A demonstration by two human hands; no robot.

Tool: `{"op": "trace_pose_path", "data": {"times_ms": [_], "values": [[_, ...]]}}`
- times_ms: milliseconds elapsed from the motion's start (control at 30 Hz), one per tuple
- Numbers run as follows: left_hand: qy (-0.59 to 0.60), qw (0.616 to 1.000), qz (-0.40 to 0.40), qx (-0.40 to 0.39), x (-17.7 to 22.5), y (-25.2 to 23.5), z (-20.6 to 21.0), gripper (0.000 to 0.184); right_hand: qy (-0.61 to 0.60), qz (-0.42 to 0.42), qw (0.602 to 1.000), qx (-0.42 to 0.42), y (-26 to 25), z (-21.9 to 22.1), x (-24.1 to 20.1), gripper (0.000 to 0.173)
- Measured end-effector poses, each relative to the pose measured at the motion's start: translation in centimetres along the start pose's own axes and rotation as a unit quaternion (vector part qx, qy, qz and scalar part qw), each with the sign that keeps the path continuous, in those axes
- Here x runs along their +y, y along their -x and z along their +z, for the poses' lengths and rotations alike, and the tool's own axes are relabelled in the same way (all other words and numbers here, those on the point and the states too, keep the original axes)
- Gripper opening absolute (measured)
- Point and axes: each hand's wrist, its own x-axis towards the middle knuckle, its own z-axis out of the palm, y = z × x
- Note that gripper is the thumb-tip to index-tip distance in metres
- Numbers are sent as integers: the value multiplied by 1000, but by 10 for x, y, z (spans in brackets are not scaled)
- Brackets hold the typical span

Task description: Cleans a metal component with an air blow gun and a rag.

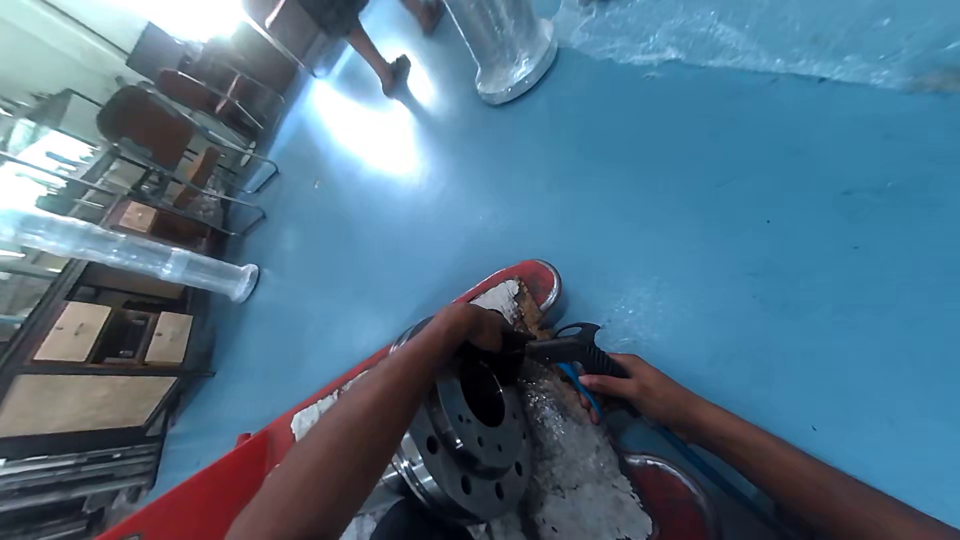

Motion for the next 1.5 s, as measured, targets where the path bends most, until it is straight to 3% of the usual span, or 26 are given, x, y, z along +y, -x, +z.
{"op": "trace_pose_path", "data": {"times_ms": [433,633,833,1500], "values": [[-39,999,-2,14,0,-7,3,28,17,5,1000,0,-7,-14,0,18],[-27,999,-8,15,2,-4,1,32,29,9,999,19,4,-2,-18,15],[-30,999,-11,14,1,-8,1,34,3,25,999,-29,-9,-25,-2,23],[-10,999,-35,29,0,-1,-2,33,31,79,996,-35,-30,-28,-27,25]]}}
